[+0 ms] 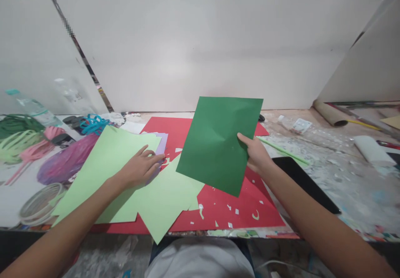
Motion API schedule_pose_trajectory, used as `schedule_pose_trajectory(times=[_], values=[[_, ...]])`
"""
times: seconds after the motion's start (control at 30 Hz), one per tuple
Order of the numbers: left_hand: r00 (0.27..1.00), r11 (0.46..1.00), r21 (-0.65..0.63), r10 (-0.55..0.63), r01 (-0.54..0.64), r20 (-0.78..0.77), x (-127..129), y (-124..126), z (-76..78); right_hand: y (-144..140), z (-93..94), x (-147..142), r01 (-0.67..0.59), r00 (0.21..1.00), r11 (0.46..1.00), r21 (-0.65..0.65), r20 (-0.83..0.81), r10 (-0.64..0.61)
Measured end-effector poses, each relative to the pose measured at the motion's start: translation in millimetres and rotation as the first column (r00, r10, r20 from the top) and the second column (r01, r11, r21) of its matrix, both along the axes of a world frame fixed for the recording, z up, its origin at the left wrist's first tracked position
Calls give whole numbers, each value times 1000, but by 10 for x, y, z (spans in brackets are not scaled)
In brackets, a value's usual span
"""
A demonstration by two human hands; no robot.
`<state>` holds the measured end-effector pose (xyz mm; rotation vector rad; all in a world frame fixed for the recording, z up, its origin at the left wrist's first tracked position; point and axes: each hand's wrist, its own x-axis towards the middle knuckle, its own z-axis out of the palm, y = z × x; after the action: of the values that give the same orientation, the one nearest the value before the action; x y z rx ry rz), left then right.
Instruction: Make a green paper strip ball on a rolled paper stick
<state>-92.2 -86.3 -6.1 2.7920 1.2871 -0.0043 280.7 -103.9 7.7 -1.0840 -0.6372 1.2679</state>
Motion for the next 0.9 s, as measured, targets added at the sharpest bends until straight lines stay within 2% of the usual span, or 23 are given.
schedule_pose_trajectory(times=[0.1, 0.2, 0.37, 0.47, 0.57, 0.67, 0.73, 0.8, 0.9], values=[[1000, 998, 58, 8, -8, -5, -14, -100, 7, 22, 46, 34, 38, 999, 999, 36, 2, -38], [994, 992, 73, 107, -107, 9, 106, -273, -1, 38, 80, 67, 71, 997, 996, 54, 8, -72], [948, 948, -21, 318, -318, -1, 474, -534, 9, 87, 79, 200, 144, 988, 981, 126, 29, -149], [906, 899, -114, 421, -424, -45, 591, -529, 43, 147, 0, 307, 212, 973, 958, 191, 52, -226], [895, 873, -218, 445, -437, -11, 595, -437, 48, 227, -133, 393, 279, 943, 942, 186, 132, -305], [888, 864, -316, 445, -393, 112, 500, -293, 16, 301, -251, 484, 253, 904, 954, 161, 312, -293], [852, 859, -343, 470, -381, 232, 344, -155, 1, 332, -288, 562, 258, 851, 944, 205, 415, -323], [783, 836, -278, 543, -472, 304, 104, 18, 13, 348, -295, 646, 318, 780, 901, 296, 459, -426], [699, 721, -62, 687, -690, 198, -277, 262, 79, 365, -286, 739, 416, 705, 814, 406, 421, -571]])
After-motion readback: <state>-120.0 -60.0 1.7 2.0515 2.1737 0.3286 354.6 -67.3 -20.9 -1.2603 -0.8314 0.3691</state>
